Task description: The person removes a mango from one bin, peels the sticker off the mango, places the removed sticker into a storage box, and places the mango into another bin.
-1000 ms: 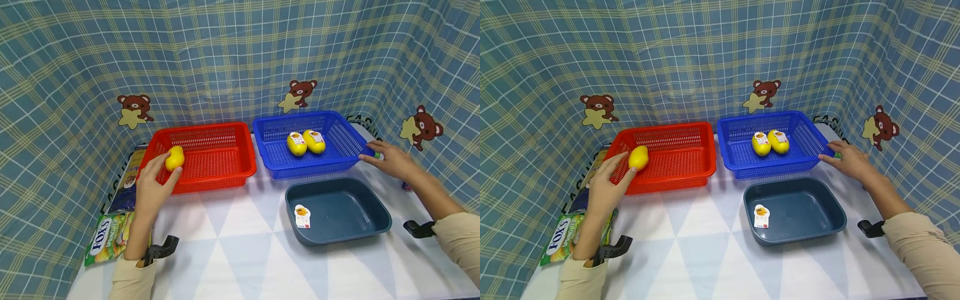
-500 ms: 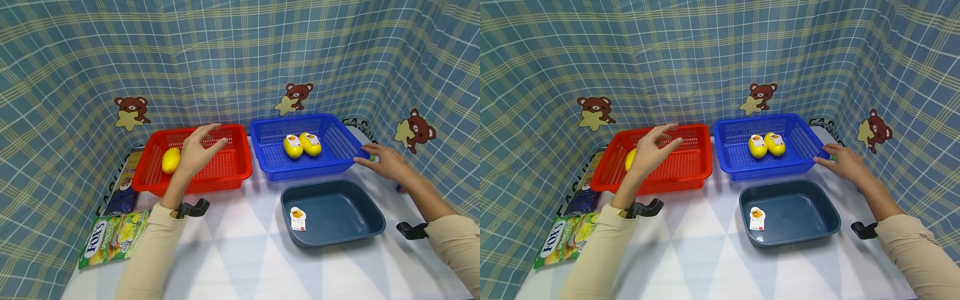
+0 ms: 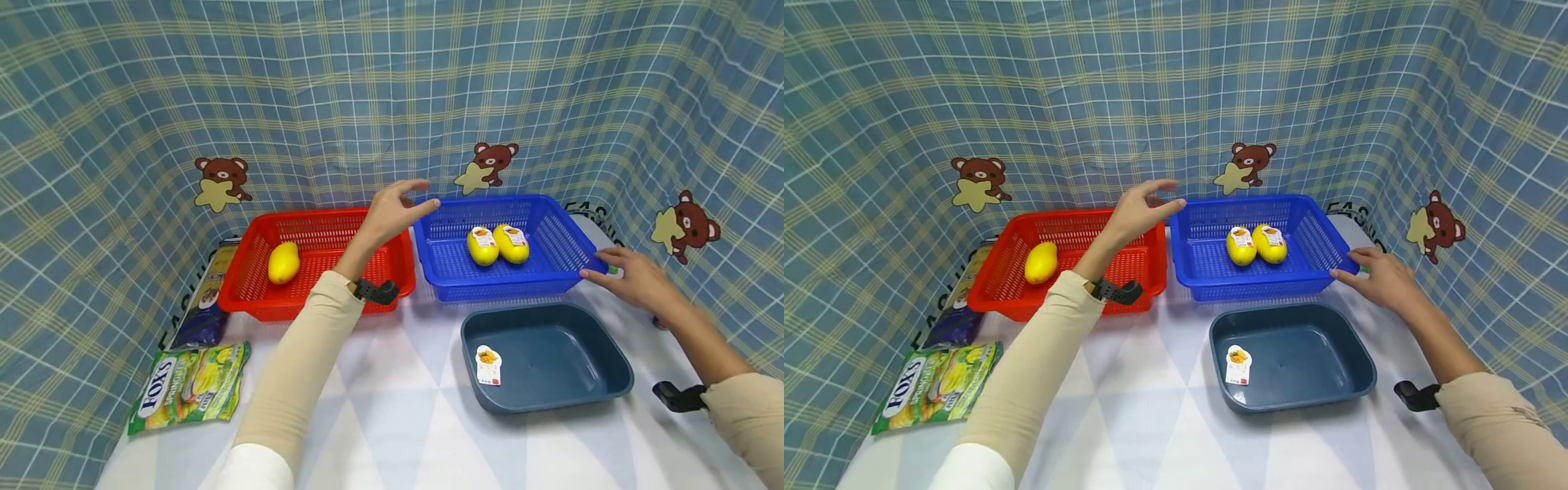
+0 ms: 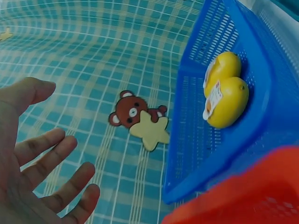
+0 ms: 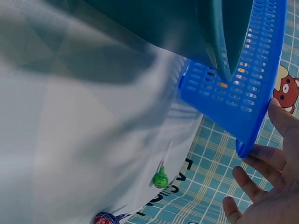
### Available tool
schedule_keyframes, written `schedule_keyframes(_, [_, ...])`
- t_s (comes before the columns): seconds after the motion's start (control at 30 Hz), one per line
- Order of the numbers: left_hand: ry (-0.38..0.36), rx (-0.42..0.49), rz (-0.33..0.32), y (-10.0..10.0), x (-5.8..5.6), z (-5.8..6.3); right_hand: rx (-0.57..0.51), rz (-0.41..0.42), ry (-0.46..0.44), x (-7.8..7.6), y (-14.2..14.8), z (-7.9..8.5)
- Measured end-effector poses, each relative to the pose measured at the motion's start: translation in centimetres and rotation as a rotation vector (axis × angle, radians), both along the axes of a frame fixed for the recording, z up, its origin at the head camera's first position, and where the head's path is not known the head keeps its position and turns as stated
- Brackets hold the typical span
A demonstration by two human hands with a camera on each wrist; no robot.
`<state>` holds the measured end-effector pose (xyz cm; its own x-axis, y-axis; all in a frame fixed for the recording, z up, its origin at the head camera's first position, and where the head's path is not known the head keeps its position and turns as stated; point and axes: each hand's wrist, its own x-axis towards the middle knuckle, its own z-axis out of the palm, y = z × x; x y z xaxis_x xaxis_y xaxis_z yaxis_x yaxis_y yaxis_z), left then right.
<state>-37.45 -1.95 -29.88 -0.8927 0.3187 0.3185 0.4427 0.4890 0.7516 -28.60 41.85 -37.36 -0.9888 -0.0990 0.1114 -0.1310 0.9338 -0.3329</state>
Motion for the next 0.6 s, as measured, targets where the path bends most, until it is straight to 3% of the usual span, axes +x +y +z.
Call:
schedule_keyframes(0.2, [0.019, -0.089, -0.048, 2.5, -2.3, -0.1, -0.016, 0.013, 0.016, -0.2, -0.4, -0.4])
schedule_keyframes(0.47, [-0.020, -0.149, -0.114, 7.0, -5.9, -0.4, -0.012, -0.009, -0.018, 0.2, -0.1, -0.2])
schedule_keyframes(0.6, [-0.032, -0.186, -0.129, 8.4, -7.2, -1.1, -0.003, -0.001, -0.024, 0.1, -0.2, -0.4])
